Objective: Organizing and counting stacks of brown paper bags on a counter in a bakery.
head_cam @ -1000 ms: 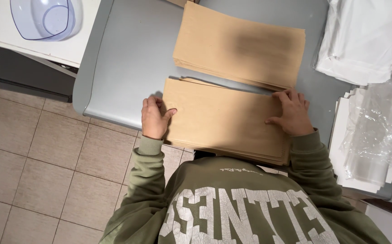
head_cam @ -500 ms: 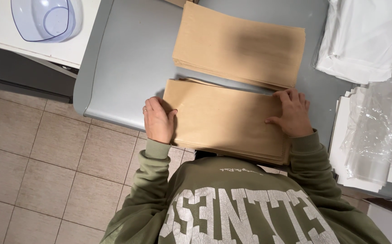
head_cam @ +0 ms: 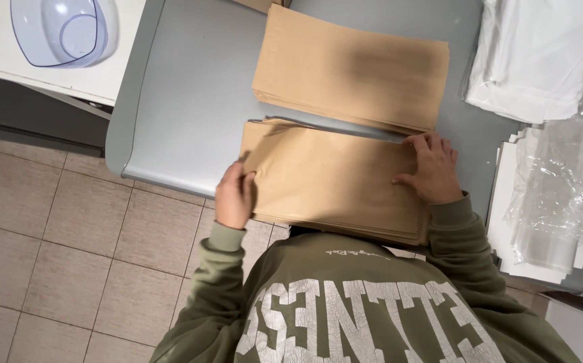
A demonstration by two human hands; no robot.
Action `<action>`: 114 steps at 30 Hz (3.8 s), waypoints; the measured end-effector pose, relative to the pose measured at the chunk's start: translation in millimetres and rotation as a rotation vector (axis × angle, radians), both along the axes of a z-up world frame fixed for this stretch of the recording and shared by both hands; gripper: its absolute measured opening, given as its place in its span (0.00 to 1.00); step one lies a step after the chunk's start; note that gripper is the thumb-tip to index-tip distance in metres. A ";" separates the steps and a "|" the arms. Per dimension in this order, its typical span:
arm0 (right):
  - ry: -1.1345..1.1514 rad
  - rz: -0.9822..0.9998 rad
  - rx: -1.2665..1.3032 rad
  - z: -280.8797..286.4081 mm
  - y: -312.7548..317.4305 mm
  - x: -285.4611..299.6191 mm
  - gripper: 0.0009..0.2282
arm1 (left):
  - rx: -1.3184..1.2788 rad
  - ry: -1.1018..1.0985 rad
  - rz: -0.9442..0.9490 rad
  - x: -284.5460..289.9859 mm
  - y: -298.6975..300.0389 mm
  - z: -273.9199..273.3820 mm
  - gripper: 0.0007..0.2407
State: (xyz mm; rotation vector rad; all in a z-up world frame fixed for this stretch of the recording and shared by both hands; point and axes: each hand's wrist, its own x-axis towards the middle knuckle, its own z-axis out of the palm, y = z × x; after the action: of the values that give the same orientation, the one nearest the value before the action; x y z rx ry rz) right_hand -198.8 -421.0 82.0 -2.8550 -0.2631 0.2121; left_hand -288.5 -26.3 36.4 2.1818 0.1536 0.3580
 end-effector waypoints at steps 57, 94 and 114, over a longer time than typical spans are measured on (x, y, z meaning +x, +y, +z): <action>0.126 0.166 -0.052 3.6 -5.7 14.8 0.39 | 0.143 0.407 -0.121 49.0 45.2 -5.5 0.29; 0.099 0.068 -0.025 0.8 -3.4 9.4 0.41 | -0.211 0.314 -0.184 0.1 54.1 25.7 0.06; -0.029 -0.312 1.075 -62.5 -71.8 124.1 0.25 | -0.362 0.225 -0.255 262.7 35.8 -8.9 0.09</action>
State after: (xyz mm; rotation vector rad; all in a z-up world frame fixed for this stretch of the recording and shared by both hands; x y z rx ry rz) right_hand -74.7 -492.9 19.5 -1.7918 0.0676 -0.0398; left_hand -25.8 9.6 27.4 1.8481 0.0564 -0.0586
